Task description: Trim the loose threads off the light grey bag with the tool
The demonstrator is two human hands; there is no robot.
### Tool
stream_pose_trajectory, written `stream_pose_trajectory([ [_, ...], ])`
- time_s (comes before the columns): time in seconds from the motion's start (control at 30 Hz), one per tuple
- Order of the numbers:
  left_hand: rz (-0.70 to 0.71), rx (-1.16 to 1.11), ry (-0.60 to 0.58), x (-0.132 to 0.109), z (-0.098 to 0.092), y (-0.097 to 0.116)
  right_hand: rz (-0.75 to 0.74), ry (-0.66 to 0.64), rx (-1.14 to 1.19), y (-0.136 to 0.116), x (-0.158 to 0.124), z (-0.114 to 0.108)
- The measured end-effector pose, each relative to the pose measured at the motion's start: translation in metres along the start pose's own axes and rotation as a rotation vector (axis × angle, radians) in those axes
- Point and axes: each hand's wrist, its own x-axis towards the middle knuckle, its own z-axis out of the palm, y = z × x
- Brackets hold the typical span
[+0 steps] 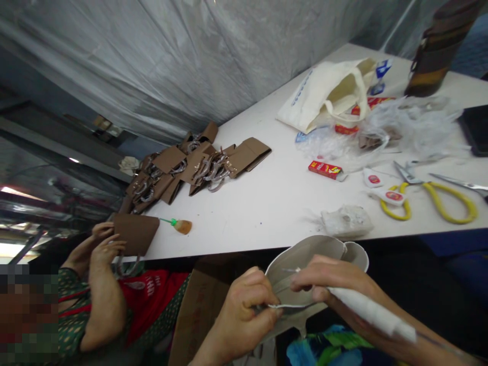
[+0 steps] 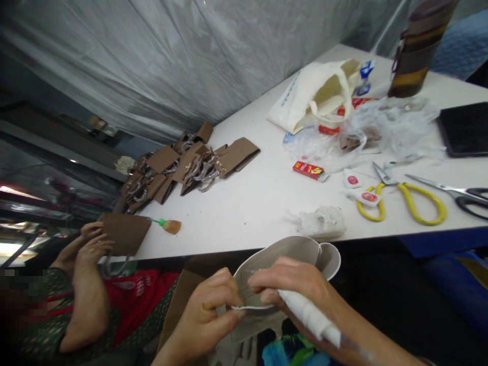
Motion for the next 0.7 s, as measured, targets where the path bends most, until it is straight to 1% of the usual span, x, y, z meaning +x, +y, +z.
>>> stream_pose_trajectory([
  [0.07,0.002,0.003,0.007,-0.002,0.002,0.002,-0.064,-0.011,-0.022,0.007,-0.006,0.004],
  [0.1,0.003,0.005,0.010,-0.002,0.003,0.002,-0.071,-0.026,-0.050,0.008,-0.008,0.006],
  [0.23,0.006,0.047,0.017,-0.005,0.007,0.006,-0.030,-0.105,-0.248,0.001,-0.011,0.016],
  [0.33,0.031,0.080,0.035,-0.008,0.011,0.009,-0.005,-0.167,-0.324,-0.005,-0.012,0.025],
  [0.43,0.034,0.103,0.034,-0.014,0.015,0.012,0.023,-0.191,-0.311,-0.006,-0.015,0.033],
  [0.53,0.000,0.135,0.001,-0.021,0.017,0.015,0.052,-0.179,-0.266,-0.007,-0.017,0.039],
  [0.7,-0.014,0.171,-0.033,-0.029,0.017,0.019,0.146,-0.196,-0.236,-0.013,-0.019,0.045],
])
